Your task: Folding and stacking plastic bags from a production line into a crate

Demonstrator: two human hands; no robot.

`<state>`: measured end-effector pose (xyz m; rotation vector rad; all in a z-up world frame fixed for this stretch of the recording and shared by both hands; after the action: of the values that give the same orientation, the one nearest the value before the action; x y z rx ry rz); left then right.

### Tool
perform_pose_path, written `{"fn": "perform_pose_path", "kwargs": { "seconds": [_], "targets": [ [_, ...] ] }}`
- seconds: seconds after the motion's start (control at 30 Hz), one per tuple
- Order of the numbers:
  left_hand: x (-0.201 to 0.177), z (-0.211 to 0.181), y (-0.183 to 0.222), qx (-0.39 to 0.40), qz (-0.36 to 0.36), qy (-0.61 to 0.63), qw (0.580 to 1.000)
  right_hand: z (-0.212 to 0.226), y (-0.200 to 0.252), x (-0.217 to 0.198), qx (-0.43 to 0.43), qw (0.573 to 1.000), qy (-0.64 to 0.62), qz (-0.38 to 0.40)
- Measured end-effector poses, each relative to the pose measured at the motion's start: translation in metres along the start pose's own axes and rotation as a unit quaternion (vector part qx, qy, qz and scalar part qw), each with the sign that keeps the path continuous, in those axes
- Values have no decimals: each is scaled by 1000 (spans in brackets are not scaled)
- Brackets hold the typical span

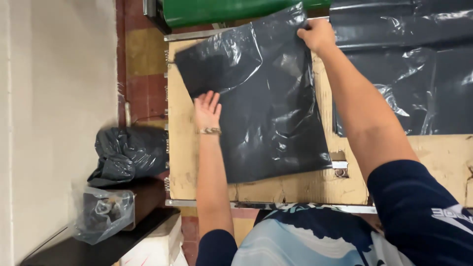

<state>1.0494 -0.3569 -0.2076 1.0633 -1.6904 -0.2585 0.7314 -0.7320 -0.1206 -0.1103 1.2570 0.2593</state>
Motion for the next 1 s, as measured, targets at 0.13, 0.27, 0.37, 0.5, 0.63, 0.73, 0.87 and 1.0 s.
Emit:
{"fn": "perform_pose_path", "kwargs": {
  "seconds": [0.13, 0.27, 0.37, 0.5, 0.63, 0.73, 0.87, 1.0],
  "targets": [
    [66, 101, 50, -29, 245, -96, 964, -6, 3, 35, 43, 972, -182, 145],
    [130, 223, 154, -178, 347, -371, 843, 17, 12, 14, 59, 937, -290, 188],
    [127, 269, 150, -230, 326, -487, 777, 30, 6, 5, 32, 924, -349, 154],
    [124, 270, 128, -312, 251, -403, 823, 32, 10, 7, -1, 946, -305, 107],
    [100, 218, 105, -423, 292, -112, 851, 74, 119, -98, -245, 919, -309, 2],
    [74, 129, 86, -418, 366, 71, 829, 78, 224, -163, -327, 902, -280, -44],
    [-66, 1, -19, -290, 226, -3, 930, 35, 325, -156, -330, 897, -289, -62],
    [-142, -88, -63, -113, 1, -136, 984, -23, 375, -91, -271, 936, -214, -71]
  ]
}}
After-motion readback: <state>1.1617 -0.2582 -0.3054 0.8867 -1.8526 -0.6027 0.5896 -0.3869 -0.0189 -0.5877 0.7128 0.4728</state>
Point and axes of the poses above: each hand's wrist, its own y-axis away from the middle knuckle, its own x-axis out of the palm, z = x × y, the point moved 8 cm from there along -y, towards the middle knuckle, and after that the axes turned 14 degrees about y, right-handed, at the moved point
